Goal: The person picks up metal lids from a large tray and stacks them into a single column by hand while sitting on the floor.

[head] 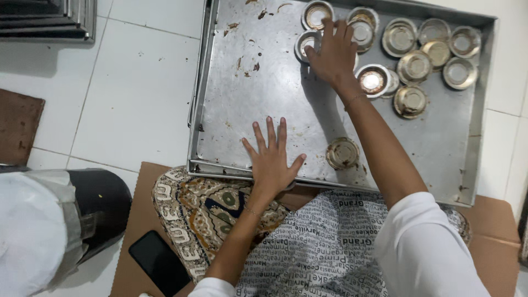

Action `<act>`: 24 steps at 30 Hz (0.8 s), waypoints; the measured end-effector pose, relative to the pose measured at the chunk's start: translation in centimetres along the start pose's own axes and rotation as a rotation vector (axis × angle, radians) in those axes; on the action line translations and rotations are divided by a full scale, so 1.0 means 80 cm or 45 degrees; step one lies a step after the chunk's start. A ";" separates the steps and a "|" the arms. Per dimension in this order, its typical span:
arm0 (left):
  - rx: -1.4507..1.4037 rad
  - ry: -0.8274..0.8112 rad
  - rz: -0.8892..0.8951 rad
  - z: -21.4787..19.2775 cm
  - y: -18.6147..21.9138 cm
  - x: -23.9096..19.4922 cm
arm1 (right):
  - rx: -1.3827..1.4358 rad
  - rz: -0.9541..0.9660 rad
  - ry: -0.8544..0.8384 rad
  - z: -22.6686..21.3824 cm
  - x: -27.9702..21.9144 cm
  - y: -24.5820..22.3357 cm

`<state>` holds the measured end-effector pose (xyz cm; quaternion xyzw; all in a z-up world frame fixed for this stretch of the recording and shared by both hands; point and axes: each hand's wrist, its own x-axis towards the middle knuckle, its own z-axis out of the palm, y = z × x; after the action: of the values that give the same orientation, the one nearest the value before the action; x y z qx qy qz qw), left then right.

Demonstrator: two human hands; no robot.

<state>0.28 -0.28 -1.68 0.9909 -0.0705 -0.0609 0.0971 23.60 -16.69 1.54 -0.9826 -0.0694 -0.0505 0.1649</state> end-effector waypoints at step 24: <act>-0.170 -0.070 -0.003 -0.017 0.000 0.001 | -0.313 -0.237 -0.167 0.008 -0.141 0.009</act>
<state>0.51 -0.07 -0.36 0.9802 -0.0678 -0.0929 0.1609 12.67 -18.51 -0.69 -0.9858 -0.1642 -0.0092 0.0331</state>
